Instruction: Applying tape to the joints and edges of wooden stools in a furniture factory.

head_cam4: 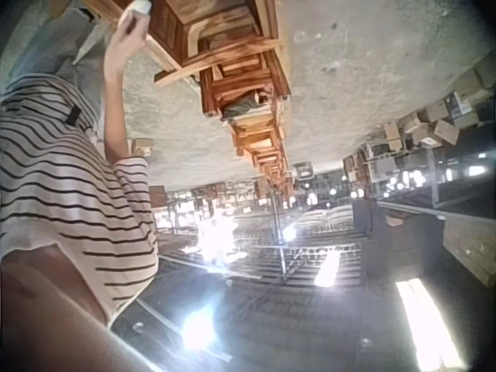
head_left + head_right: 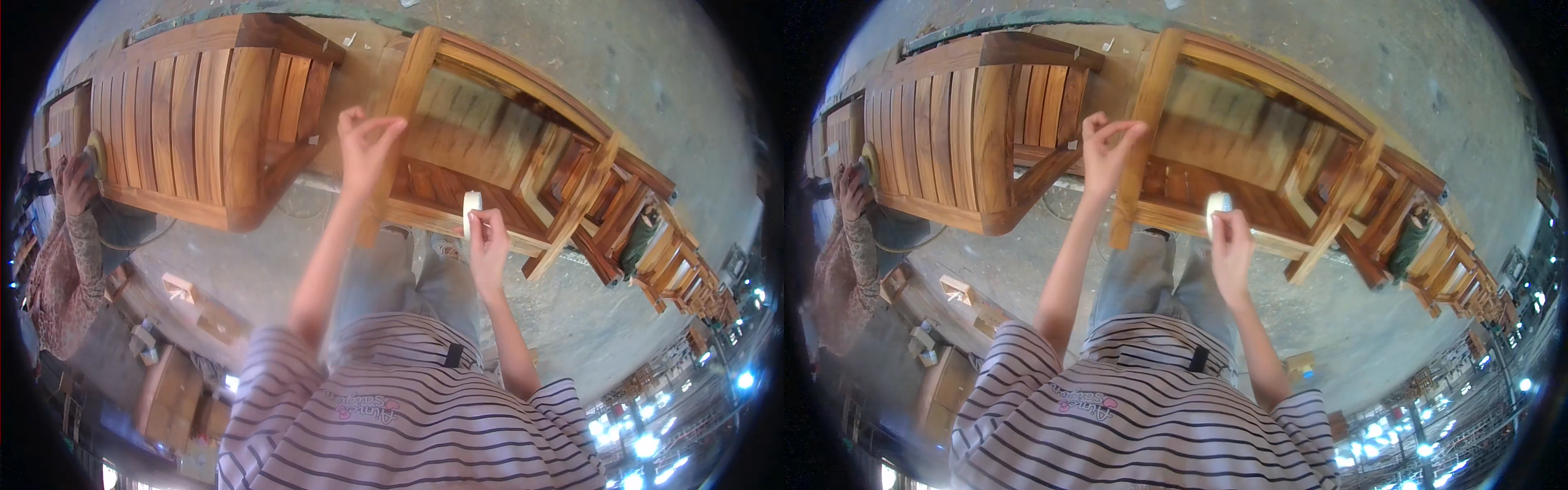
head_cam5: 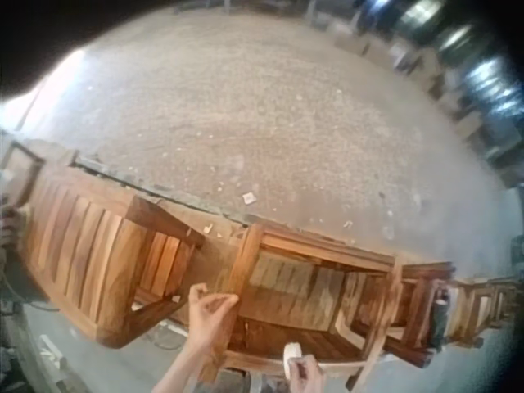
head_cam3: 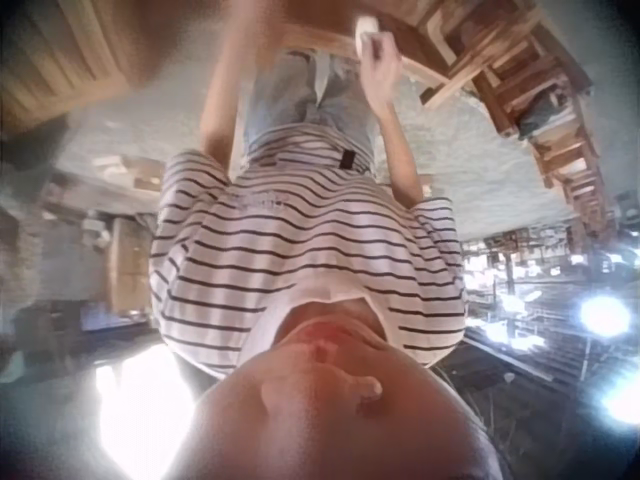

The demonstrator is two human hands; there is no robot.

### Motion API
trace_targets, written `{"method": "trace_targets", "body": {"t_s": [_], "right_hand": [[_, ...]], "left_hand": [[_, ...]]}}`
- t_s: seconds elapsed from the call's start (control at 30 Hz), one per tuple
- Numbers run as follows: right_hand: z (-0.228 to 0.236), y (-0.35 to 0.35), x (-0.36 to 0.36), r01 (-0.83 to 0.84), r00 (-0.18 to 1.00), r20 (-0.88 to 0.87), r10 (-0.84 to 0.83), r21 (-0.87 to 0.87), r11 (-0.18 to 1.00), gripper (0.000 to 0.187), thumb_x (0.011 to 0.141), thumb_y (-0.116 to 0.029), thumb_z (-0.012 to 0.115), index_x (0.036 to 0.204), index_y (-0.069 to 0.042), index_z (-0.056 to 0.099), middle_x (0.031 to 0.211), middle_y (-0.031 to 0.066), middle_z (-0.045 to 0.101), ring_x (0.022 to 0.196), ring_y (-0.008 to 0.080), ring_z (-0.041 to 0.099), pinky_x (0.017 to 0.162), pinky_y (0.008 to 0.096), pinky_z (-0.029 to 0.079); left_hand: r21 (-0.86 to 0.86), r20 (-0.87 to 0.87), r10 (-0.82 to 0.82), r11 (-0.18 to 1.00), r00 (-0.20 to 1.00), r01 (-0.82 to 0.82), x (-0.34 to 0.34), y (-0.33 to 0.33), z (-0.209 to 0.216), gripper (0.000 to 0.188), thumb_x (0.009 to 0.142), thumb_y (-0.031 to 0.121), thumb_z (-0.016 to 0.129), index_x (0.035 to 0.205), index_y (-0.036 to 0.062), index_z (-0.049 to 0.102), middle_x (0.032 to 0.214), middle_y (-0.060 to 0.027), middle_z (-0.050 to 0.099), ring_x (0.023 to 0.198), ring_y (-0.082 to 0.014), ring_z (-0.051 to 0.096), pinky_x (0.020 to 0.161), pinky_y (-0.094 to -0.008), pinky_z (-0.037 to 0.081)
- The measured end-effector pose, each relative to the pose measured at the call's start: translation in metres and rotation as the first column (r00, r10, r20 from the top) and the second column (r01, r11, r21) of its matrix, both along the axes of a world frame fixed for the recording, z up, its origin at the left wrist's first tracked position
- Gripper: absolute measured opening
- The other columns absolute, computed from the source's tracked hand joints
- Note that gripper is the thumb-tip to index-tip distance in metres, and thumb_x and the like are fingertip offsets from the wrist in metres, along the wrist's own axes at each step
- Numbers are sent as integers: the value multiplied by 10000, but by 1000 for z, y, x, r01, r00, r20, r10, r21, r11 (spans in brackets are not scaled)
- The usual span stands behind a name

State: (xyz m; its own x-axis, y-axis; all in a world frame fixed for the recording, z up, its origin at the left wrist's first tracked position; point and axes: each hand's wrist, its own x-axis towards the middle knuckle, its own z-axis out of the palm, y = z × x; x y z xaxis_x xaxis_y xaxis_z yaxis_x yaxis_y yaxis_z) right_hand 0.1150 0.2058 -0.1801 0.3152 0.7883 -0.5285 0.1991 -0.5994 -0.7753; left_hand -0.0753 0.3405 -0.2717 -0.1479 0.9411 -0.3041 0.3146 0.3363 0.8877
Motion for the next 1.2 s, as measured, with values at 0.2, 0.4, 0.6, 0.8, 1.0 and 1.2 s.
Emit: {"method": "trace_targets", "body": {"t_s": [0.2,0.4,0.6,0.8,1.0,1.2], "right_hand": [[-3,-3,17,83,993,-80,-82,17,996,77,973,-67,538,967,9,525,859,83,596,752,170,689,618,252,488],[2,-12,43,198,979,-63,-195,43,979,88,970,-87,555,976,-1,534,896,79,592,742,158,679,621,242,485],[0,-47,102,383,909,142,-393,89,919,87,971,-101,554,984,-15,549,945,91,621,720,154,658,649,259,498],[-13,-84,130,496,828,175,-532,214,842,108,969,-106,556,1014,-8,546,914,91,631,710,163,641,674,264,479],[11,-85,147,515,829,91,-551,260,817,127,966,-115,568,1018,-3,541,898,90,633,742,144,623,702,260,470],[12,-111,180,582,778,92,-622,269,767,130,963,-114,573,1004,7,547,929,92,629,807,134,614,757,260,467]], "left_hand": [[224,-280,-157,949,947,223,14,19,-43,311,736,253,821,990,89,748,1110,-100,422,1132,-246,400,1009,-360,342],[203,14,-71,977,997,66,5,41,-55,1011,710,328,840,1506,102,260,1502,-271,217,1429,-368,157,1149,-459,175],[288,-443,2,947,897,140,58,97,2,806,899,410,617,1523,125,193,1563,-249,111,1451,-406,94,1126,-611,92],[291,-629,-58,907,775,304,79,87,-45,562,971,420,445,1482,213,333,1560,-219,173,1435,-439,125,1074,-672,136],[364,-621,-133,824,772,434,136,15,9,474,972,274,466,1428,159,412,1560,-160,230,1447,-382,161,1106,-616,101],[32,-627,-605,610,492,791,231,-144,-6,515,970,402,420,1435,180,421,1553,-64,291,1465,-287,162,1139,-601,37]]}}
